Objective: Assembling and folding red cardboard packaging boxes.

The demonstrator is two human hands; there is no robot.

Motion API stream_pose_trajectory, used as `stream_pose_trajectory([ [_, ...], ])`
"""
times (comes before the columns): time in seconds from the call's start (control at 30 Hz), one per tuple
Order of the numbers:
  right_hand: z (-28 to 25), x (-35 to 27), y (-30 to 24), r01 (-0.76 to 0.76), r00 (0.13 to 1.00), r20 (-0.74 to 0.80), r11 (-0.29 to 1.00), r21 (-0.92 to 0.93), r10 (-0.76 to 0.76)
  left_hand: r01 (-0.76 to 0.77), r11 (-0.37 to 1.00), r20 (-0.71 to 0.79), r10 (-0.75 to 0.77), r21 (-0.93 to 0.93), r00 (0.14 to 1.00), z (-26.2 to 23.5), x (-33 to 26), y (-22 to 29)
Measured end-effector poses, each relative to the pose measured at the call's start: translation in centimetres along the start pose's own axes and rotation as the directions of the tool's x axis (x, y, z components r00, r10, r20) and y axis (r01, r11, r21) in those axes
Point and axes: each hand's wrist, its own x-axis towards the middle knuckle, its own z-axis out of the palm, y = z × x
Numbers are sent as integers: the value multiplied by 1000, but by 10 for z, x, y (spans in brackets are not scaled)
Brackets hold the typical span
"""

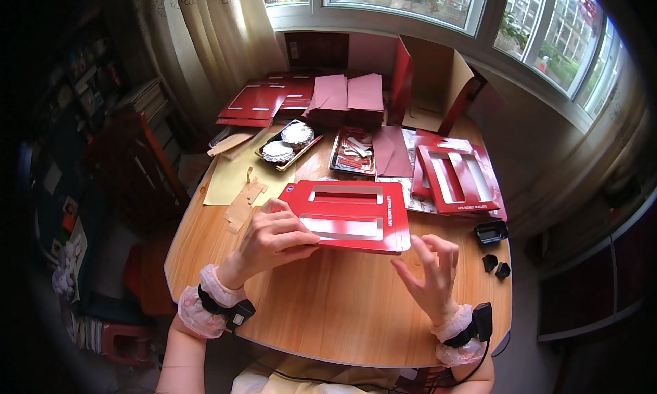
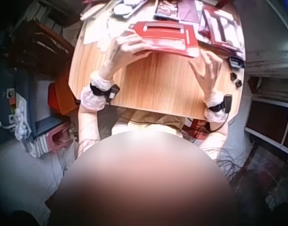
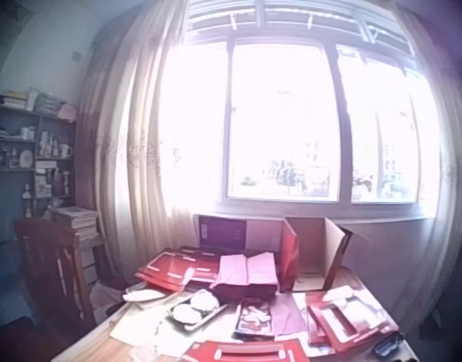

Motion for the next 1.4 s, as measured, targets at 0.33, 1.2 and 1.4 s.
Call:
stream_pose_trajectory([
  [0.33, 4, 0, -23, 307, 934, 204, 951, -34, -294, -46, 998, 29, 47, -45, 998, 21, 0, 23],
  [1.2, 2, 0, -24, 346, 913, 227, 938, 5, -338, -151, 985, 104, 142, 87, 984, 22, 4, 25],
  [1.4, -7, 2, -20, 237, 969, 93, 970, -63, -231, -85, 996, -30, 85, 2, 996, 16, 3, 16],
])
